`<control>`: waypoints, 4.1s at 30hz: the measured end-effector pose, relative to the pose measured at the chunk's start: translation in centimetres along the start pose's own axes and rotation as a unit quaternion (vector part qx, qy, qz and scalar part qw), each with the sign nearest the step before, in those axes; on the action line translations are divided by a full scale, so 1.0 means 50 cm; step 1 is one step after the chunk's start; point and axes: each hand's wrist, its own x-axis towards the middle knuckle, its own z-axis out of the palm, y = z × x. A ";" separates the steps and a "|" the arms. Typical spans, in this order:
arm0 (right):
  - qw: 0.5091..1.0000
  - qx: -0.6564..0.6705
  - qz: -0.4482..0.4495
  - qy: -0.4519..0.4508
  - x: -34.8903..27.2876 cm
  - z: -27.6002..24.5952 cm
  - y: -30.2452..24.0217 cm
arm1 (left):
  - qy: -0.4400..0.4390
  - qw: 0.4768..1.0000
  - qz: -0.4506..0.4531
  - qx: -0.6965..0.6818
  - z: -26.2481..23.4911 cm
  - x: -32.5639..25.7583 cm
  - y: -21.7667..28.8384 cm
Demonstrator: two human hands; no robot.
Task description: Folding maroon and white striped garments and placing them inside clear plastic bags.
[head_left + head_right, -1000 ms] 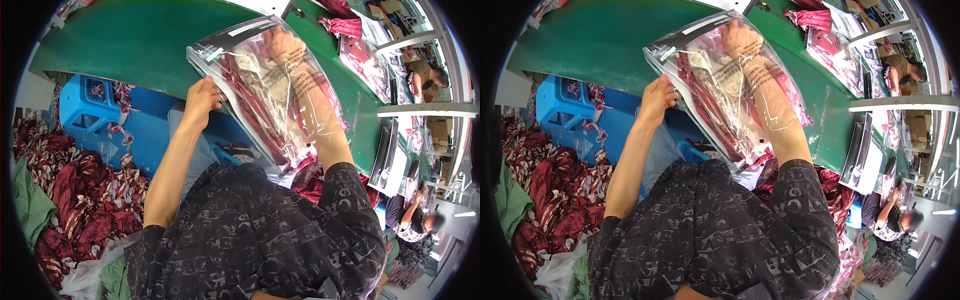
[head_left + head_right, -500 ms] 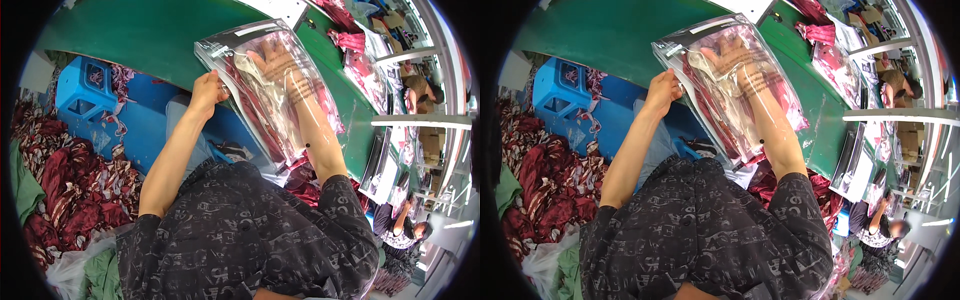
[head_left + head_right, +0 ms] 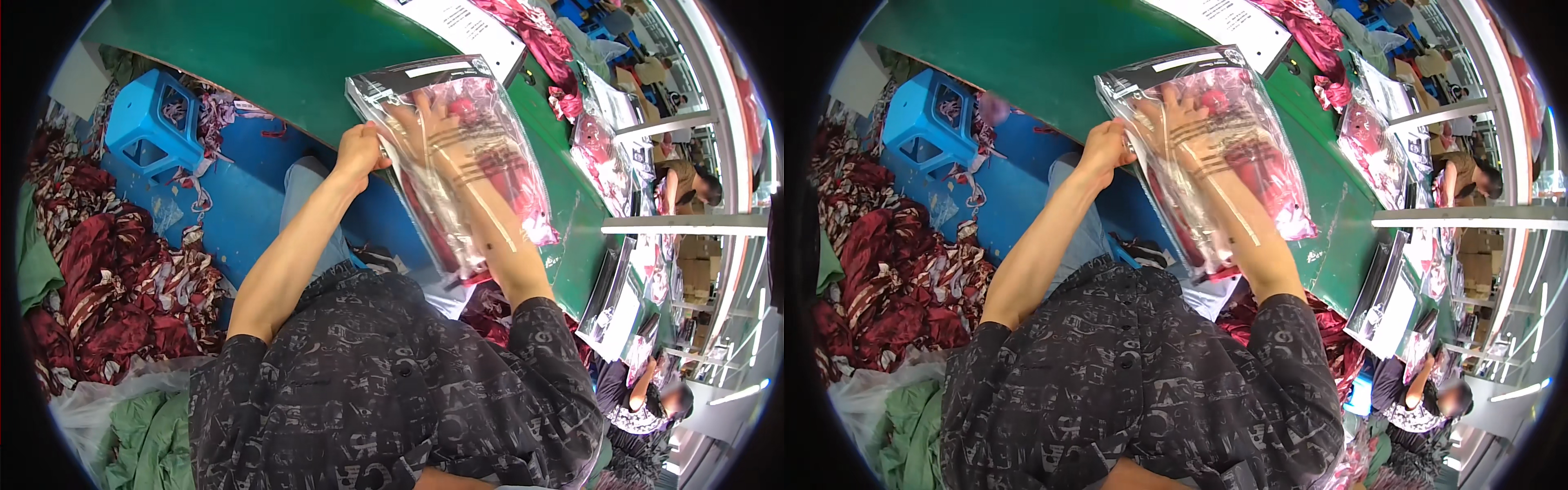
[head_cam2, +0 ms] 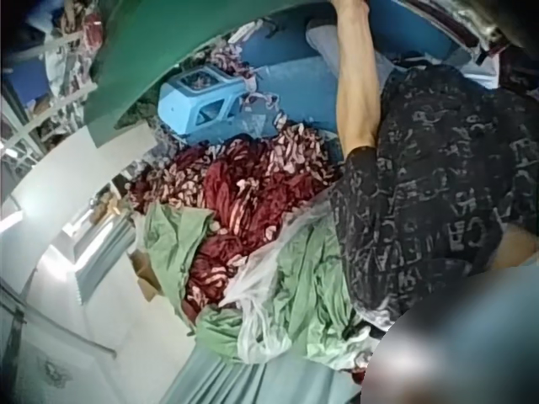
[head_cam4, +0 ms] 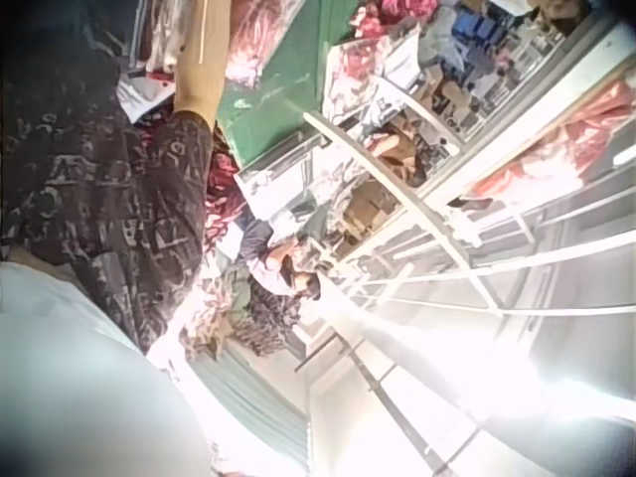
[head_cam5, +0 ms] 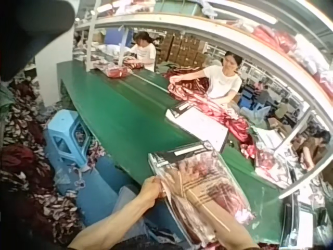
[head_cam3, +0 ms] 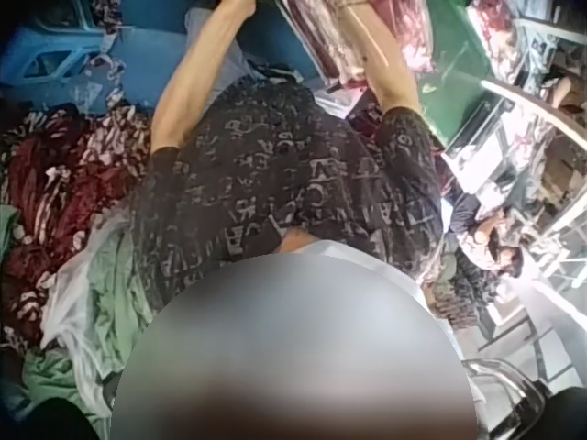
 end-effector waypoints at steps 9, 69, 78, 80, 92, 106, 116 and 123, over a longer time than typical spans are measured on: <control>0.992 0.003 0.018 0.126 0.005 -0.015 0.067 | 0.046 0.998 0.032 -0.033 -0.022 0.032 -0.037; 0.914 0.224 0.297 0.160 -0.298 -0.039 0.068 | 0.230 0.792 0.336 0.455 -0.030 -0.297 -0.148; 0.909 0.210 0.318 0.167 -0.295 -0.027 0.058 | 0.264 0.816 0.237 0.457 -0.107 -0.236 -0.120; 0.905 0.240 0.319 0.144 -0.295 -0.035 0.066 | 0.264 0.817 0.223 0.461 -0.110 -0.234 -0.117; 0.908 0.236 0.331 0.099 -0.280 -0.030 0.095 | 0.228 0.809 0.251 0.480 -0.134 -0.226 -0.113; 0.902 0.241 0.344 0.095 -0.286 -0.071 0.034 | 0.210 0.968 0.130 0.031 -0.188 -0.260 -0.102; 0.825 0.405 0.388 0.068 -0.044 -0.026 0.097 | 0.230 0.964 0.118 0.063 -0.169 -0.098 0.047; 0.819 0.544 0.136 0.122 -0.176 -0.060 0.027 | 0.090 0.989 0.113 0.029 -0.240 -0.117 0.035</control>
